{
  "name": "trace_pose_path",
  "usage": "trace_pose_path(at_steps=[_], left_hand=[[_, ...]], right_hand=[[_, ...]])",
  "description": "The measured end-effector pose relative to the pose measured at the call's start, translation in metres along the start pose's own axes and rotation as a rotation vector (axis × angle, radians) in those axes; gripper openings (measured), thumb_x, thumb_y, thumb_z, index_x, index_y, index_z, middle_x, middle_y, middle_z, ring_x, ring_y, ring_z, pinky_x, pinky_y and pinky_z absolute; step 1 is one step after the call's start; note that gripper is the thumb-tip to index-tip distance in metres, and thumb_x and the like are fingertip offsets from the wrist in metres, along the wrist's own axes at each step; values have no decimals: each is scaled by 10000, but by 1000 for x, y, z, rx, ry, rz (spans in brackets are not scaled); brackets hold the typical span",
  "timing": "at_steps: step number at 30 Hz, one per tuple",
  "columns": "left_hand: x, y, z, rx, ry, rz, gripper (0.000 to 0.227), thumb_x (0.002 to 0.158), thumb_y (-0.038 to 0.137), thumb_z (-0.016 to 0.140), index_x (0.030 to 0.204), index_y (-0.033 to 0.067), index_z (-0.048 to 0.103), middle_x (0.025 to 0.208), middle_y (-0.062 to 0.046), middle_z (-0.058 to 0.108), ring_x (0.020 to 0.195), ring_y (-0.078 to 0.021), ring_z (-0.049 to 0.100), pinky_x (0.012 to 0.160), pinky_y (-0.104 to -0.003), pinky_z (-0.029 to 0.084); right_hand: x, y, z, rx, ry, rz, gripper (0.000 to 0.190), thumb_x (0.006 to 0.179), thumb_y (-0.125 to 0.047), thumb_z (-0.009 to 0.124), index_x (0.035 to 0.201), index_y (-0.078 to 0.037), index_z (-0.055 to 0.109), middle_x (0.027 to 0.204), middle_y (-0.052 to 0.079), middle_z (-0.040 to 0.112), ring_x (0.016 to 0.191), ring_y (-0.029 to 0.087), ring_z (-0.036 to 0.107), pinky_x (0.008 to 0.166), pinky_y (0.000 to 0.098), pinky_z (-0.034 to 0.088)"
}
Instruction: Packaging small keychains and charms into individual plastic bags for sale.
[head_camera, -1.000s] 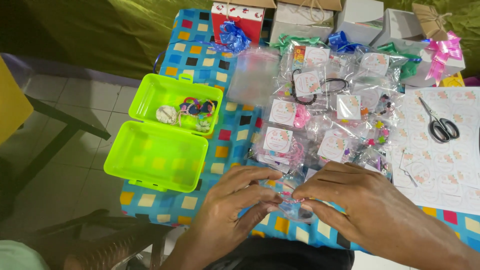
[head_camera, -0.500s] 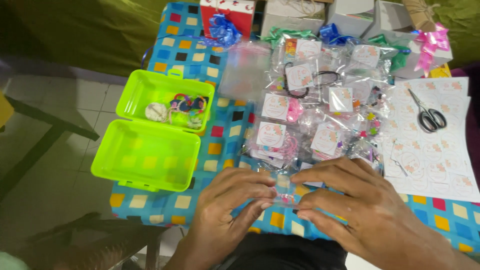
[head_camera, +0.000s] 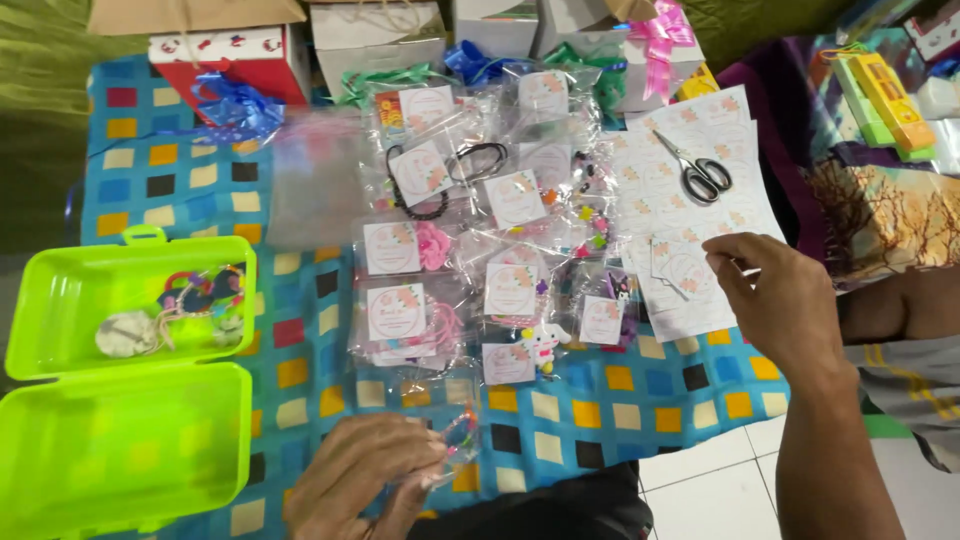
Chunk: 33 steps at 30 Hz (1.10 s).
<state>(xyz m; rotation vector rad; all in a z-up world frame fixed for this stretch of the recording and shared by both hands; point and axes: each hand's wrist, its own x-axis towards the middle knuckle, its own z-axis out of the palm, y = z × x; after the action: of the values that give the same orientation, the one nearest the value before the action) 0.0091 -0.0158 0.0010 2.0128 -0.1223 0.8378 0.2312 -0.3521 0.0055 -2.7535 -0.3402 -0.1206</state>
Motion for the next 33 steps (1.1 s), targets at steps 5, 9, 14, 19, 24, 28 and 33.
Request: trace_pose_path(at_steps=[5, 9, 14, 19, 24, 28, 33], left_hand=[[11, 10, 12, 45, -25, -84, 185, 889, 268, 676, 784, 152, 774, 810, 23, 796, 790, -149, 783, 778, -316, 624], [16, 17, 15, 73, -34, -166, 166, 892, 238, 677, 781, 156, 769, 838, 5, 789, 818, -160, 769, 812, -314, 623], [16, 12, 18, 108, -46, -123, 198, 898, 262, 656, 795, 144, 778, 844, -1, 787, 826, -168, 770, 799, -313, 616], [16, 9, 17, 132, -57, -67, 149, 873, 263, 698, 842, 146, 786, 889, -6, 790, 854, -170, 764, 825, -328, 601], [12, 8, 14, 134, -75, -151, 136, 890, 229, 698, 857, 151, 805, 906, 0, 800, 906, -175, 775, 874, -370, 607], [11, 9, 12, 104, -83, -171, 139, 893, 208, 697, 865, 125, 805, 873, -10, 797, 872, -182, 772, 805, -334, 618], [14, 11, 14, 15, 27, -70, 119, 883, 157, 689, 842, 80, 770, 880, -50, 788, 844, -185, 762, 805, -320, 609]], right_hand=[[5, 8, 8, -177, -221, 237, 315, 986, -383, 627, 1227, -219, 748, 1245, -7, 719, 938, 264, 721, 724, 480, 543], [2, 9, 12, -93, -106, 194, 528, 941, -422, 692, 1389, -145, 657, 1375, 76, 630, 993, 299, 700, 667, 518, 560], [15, 20, 17, -124, -236, 353, 487, 878, -481, 754, 1253, -180, 677, 1394, 68, 579, 1129, 302, 635, 789, 535, 550], [16, 31, 22, -6, -211, 368, 417, 856, -382, 830, 1144, -114, 692, 1211, 102, 698, 968, 273, 704, 695, 458, 532], [20, 45, 26, 27, -218, 345, 450, 815, -369, 857, 1132, -76, 729, 1185, 114, 709, 1015, 255, 673, 750, 433, 510], [12, 34, 16, 68, -221, 438, 281, 897, -329, 799, 987, -91, 679, 859, 66, 695, 698, 206, 546, 545, 401, 402], [0, 35, 1, 479, -80, 275, 304, 926, -101, 770, 1169, 6, 622, 1040, 120, 748, 922, 168, 683, 791, 317, 564]])
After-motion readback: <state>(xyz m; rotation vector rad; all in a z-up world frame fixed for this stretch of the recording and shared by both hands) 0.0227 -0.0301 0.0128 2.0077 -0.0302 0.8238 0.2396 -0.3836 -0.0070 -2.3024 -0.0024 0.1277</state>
